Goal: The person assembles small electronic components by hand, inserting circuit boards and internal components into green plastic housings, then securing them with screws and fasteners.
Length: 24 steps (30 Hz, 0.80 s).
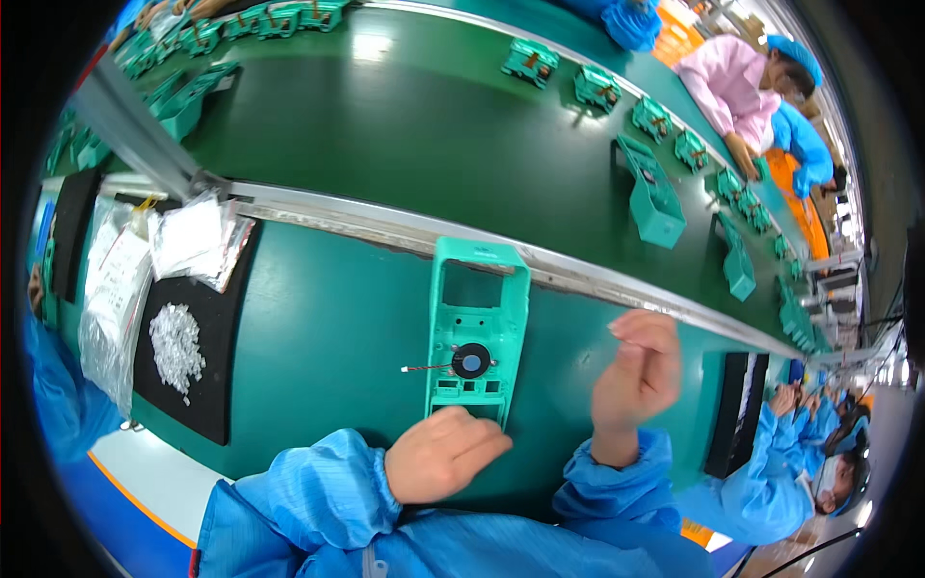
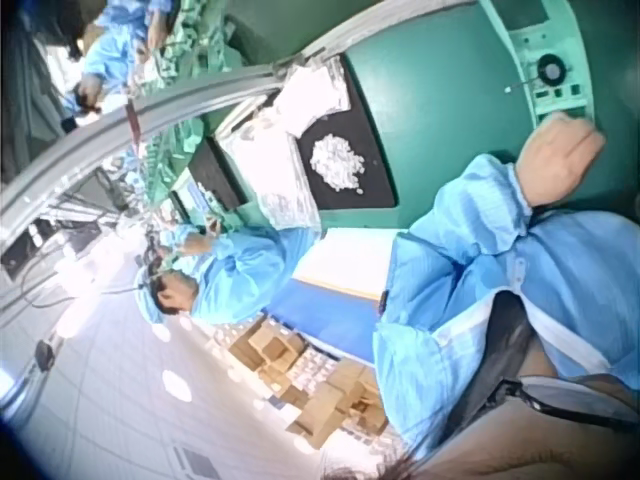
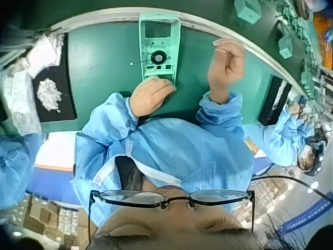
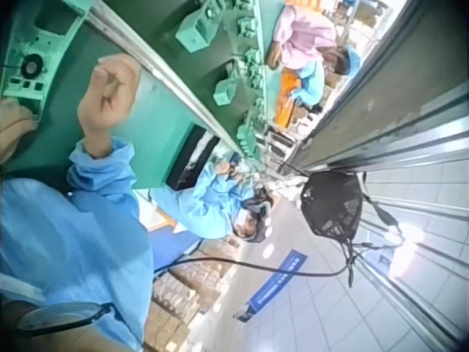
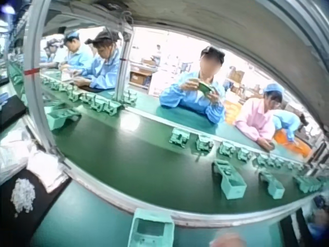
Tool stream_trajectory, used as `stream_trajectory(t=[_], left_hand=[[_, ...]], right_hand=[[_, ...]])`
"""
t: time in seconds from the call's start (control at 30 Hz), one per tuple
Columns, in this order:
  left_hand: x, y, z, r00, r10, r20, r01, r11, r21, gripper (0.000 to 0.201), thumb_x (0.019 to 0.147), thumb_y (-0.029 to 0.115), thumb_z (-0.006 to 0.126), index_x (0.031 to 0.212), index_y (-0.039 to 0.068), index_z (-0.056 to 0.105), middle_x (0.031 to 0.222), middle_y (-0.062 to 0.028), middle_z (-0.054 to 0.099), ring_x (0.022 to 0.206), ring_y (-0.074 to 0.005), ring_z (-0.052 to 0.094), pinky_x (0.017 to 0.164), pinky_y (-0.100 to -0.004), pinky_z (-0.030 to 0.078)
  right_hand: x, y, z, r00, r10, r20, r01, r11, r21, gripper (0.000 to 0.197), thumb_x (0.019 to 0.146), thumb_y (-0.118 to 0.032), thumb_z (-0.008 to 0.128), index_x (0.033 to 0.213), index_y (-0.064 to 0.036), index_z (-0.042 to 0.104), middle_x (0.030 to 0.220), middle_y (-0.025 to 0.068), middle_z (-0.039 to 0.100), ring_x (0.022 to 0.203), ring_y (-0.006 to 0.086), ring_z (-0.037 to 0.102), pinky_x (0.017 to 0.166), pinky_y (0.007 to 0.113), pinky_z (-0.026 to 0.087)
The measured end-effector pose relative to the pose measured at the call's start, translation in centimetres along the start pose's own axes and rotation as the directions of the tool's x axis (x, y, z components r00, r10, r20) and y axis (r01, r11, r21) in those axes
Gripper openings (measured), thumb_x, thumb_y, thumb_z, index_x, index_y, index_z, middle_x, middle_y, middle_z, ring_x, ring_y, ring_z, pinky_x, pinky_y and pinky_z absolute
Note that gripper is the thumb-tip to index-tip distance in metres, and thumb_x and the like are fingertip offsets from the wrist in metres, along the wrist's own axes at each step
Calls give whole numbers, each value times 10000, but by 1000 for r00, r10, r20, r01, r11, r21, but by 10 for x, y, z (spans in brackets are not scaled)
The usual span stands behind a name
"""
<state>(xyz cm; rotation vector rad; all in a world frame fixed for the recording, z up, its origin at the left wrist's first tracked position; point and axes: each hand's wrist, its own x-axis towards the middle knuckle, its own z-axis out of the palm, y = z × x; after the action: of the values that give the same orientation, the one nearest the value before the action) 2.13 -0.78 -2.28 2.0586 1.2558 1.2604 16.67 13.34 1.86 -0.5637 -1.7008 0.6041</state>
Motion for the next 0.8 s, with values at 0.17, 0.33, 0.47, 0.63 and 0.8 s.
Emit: stream_trajectory(t=[0.17, 0.33, 0.47, 0.63, 0.8], left_hand=[[-10, 27, 4, 889, 200, 412, 199, 643, -740, 377, 707, -64, 517, 1074, 8, 563, 1118, -115, 562, 954, -275, 559, 832, -348, 452], [-12, 36, -5, 786, 305, 538, 299, 574, -762, 389, 768, -94, 445, 1150, -60, 515, 1260, -169, 478, 1130, -303, 493, 945, -361, 412], [-15, 46, -8, 802, 296, 518, 242, 633, -736, 297, 765, -10, 542, 1061, -31, 544, 1130, -164, 515, 1018, -302, 521, 882, -373, 416], [-3, 47, -9, 664, 397, 634, 274, 659, -700, 409, 764, -45, 512, 1172, -67, 492, 1290, -169, 449, 1132, -288, 493, 961, -366, 403], [3, 48, 0, 678, 390, 623, 264, 662, -702, 399, 751, -63, 493, 1149, -65, 516, 1255, -161, 487, 1091, -281, 523, 952, -366, 413]], right_hand=[[13, -46, -30, 996, -92, 13, 92, 996, 3, 98, 804, -78, 600, 781, -50, 509, 714, 86, 550, 656, 203, 525, 600, 283, 420], [-7, -74, -76, 995, -97, -27, 95, 994, -54, 160, 735, -100, 671, 733, -106, 512, 683, 45, 564, 597, 182, 529, 526, 280, 376], [-42, -84, -105, 918, 265, 296, -157, 926, -344, 154, 676, -91, 701, 759, -127, 576, 699, 11, 553, 580, 169, 512, 527, 280, 352], [-71, -81, -139, 550, 471, 690, -105, 858, -502, 194, 645, -133, 729, 810, -162, 630, 720, -22, 518, 599, 155, 490, 558, 288, 362], [-104, -83, -148, 340, 545, 766, -78, 828, -555, 187, 649, -177, 703, 813, -186, 615, 726, -29, 458, 687, 142, 488, 596, 270, 374]])
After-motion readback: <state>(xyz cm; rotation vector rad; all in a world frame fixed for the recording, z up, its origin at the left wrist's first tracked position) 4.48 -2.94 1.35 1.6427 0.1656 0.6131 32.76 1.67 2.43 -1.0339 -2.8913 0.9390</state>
